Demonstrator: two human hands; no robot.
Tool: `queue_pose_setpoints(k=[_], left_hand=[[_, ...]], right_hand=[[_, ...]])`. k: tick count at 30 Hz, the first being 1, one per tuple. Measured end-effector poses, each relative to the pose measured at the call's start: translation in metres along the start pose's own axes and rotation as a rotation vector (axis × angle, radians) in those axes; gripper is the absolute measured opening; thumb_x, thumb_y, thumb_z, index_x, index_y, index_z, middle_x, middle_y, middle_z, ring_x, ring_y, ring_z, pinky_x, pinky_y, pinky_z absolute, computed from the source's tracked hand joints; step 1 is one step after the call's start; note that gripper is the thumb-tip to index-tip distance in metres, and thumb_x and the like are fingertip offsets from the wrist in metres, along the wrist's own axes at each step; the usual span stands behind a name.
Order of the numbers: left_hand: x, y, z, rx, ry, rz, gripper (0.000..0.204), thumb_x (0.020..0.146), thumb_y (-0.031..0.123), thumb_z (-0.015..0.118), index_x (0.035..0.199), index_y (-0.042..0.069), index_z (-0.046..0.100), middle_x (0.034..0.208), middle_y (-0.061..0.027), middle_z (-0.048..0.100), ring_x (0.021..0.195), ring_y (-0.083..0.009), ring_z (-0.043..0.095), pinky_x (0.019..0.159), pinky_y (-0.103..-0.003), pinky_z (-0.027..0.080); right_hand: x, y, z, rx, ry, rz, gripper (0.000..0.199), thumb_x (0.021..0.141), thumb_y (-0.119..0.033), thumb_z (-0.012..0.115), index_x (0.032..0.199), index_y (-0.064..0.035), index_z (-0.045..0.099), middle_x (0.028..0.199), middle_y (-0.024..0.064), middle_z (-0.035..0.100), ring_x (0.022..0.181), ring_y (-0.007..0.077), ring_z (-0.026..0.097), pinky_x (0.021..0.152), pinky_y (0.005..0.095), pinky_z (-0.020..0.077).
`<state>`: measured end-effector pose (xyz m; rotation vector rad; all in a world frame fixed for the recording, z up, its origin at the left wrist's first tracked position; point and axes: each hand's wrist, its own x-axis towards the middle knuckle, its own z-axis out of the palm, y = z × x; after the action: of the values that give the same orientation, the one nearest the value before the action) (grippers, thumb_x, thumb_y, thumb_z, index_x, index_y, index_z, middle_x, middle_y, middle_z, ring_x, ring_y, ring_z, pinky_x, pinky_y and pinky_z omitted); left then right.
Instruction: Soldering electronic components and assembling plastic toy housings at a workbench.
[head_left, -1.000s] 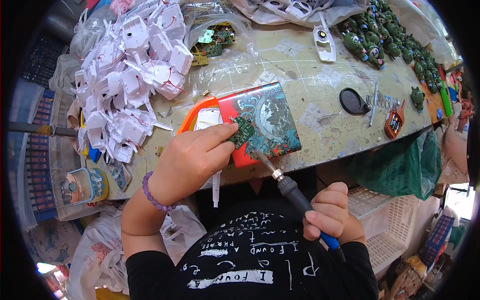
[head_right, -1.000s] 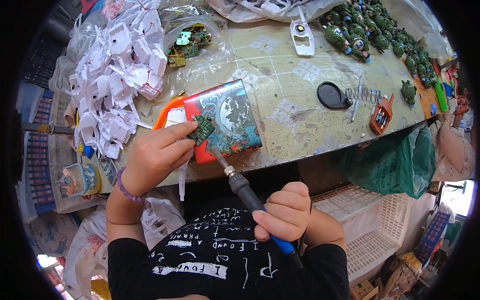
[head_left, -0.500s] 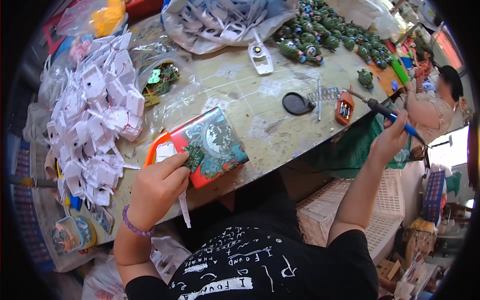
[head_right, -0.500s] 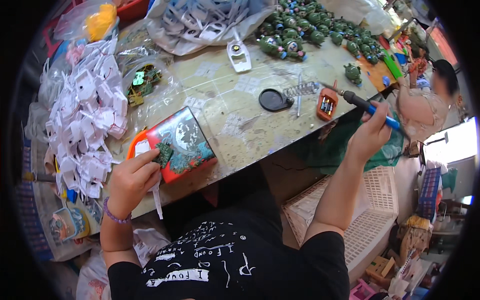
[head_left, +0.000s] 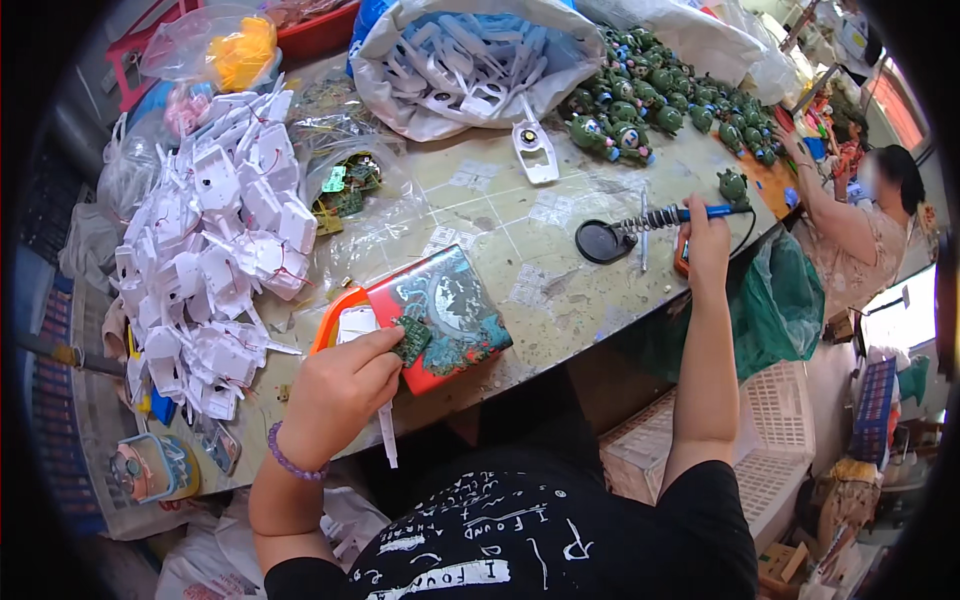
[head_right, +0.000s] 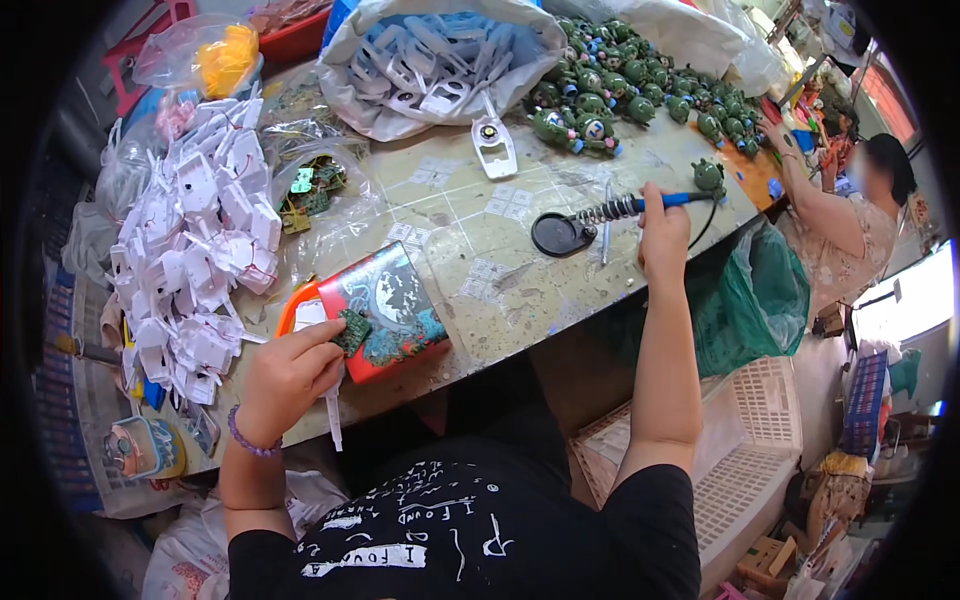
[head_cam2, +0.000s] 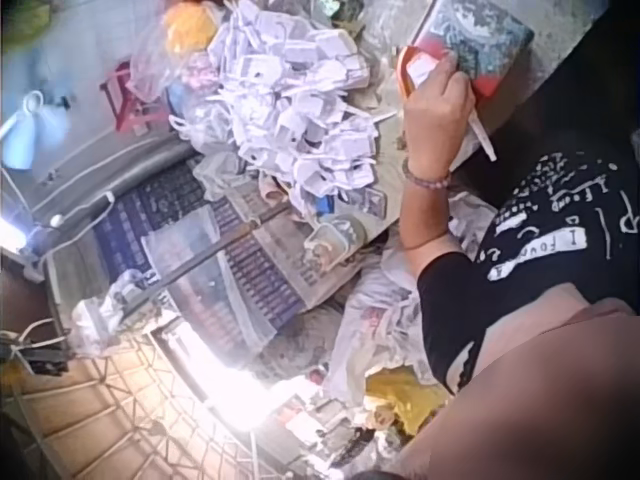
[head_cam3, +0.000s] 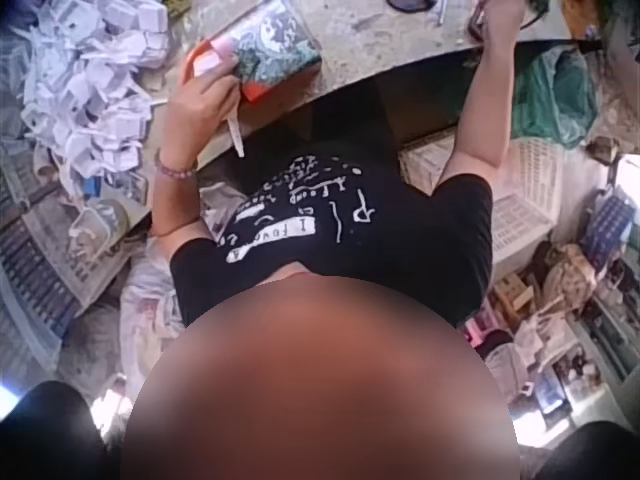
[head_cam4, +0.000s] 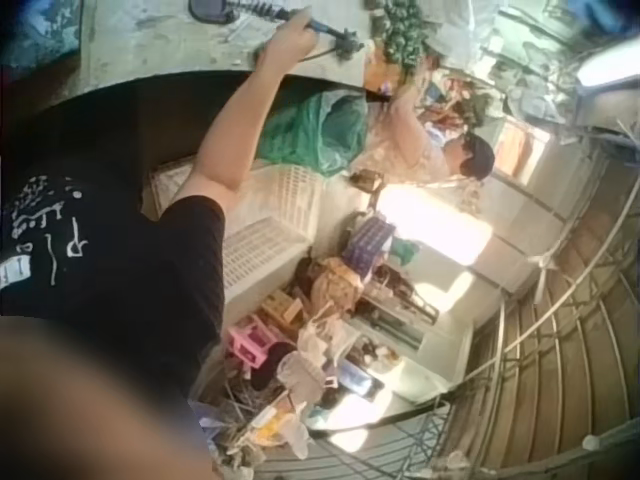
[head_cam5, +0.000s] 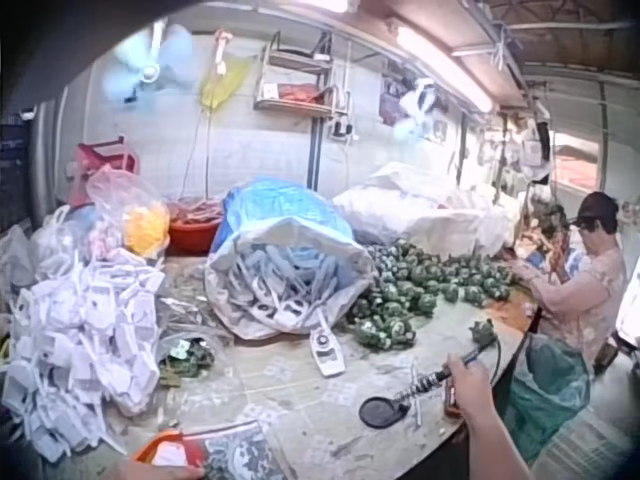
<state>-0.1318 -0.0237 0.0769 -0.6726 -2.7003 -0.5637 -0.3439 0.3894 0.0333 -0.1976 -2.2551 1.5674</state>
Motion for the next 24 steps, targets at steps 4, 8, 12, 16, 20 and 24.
queue_pose_setpoints(k=[4, 8, 12, 16, 20, 24], left_hand=[[-0.002, -0.001, 0.0, -0.05, 0.023, -0.021, 0.012, 0.073, 0.004, 0.069, 0.083, 0.002, 0.063, 0.104, -0.0101, 0.068, 0.084, -0.0252, 0.068, 0.072, -0.034, 0.055], [-0.003, -0.003, 0.001, -0.06, 0.04, -0.047, 0.012, 0.073, 0.004, 0.069, 0.083, 0.002, 0.063, 0.103, -0.0097, 0.068, 0.084, -0.0246, 0.068, 0.073, -0.033, 0.055], [-0.004, -0.007, 0.0, -0.104, 0.082, -0.036, 0.014, 0.072, 0.003, 0.071, 0.085, 0.003, 0.065, 0.103, -0.0111, 0.068, 0.087, -0.0284, 0.067, 0.074, -0.037, 0.055], [-0.009, -0.003, -0.003, -0.164, 0.217, -0.087, 0.017, 0.072, 0.001, 0.069, 0.089, 0.002, 0.067, 0.101, -0.0113, 0.068, 0.096, -0.0309, 0.064, 0.081, -0.04, 0.051], [-0.019, -0.011, 0.003, -0.069, 0.341, -0.245, 0.014, 0.073, 0.003, 0.07, 0.087, 0.005, 0.067, 0.085, -0.008, 0.063, 0.082, -0.0276, 0.06, 0.071, -0.038, 0.048], [-0.028, -0.02, 0.007, -0.038, 0.263, -0.305, 0.014, 0.074, 0.006, 0.069, 0.088, 0.006, 0.068, 0.085, -0.0064, 0.062, 0.082, -0.027, 0.057, 0.072, -0.039, 0.045]], right_hand=[[-0.028, 0.0, 0.011, 0.27, 0.075, 0.03, 0.024, 0.091, -0.023, 0.066, 0.098, -0.0015, 0.058, 0.067, -0.0027, 0.052, 0.049, 0.0032, 0.042, 0.044, 0.0193, 0.0307], [-0.074, 0.008, 0.033, 0.514, 0.089, 0.063, 0.015, 0.089, -0.016, 0.067, 0.092, -0.0055, 0.057, 0.067, -0.0049, 0.05, 0.048, -0.0004, 0.035, 0.041, 0.0181, 0.0229], [-0.088, -0.028, 0.089, 0.116, -0.316, -0.14, 0.019, 0.088, -0.014, 0.067, 0.098, -0.0001, 0.062, 0.072, 0.0001, 0.057, 0.06, 0.0065, 0.05, 0.055, 0.0207, 0.038], [-0.025, -0.032, 0.179, -0.341, -0.361, -0.553, 0.024, 0.084, -0.016, 0.066, 0.101, 0.001, 0.065, 0.086, 0.0152, 0.067, 0.081, 0.0279, 0.064, 0.075, 0.0357, 0.0492], [0.015, -0.001, 0.23, -0.653, -0.288, -0.396, 0.024, 0.078, -0.02, 0.067, 0.094, -0.0021, 0.067, 0.091, 0.0183, 0.068, 0.087, 0.0392, 0.063, 0.079, 0.0447, 0.0492], [0.013, 0.002, 0.226, -0.68, -0.42, -0.336, 0.031, 0.073, -0.022, 0.069, 0.092, 0.0028, 0.066, 0.081, 0.0174, 0.068, 0.078, 0.0338, 0.066, 0.073, 0.041, 0.0508]])
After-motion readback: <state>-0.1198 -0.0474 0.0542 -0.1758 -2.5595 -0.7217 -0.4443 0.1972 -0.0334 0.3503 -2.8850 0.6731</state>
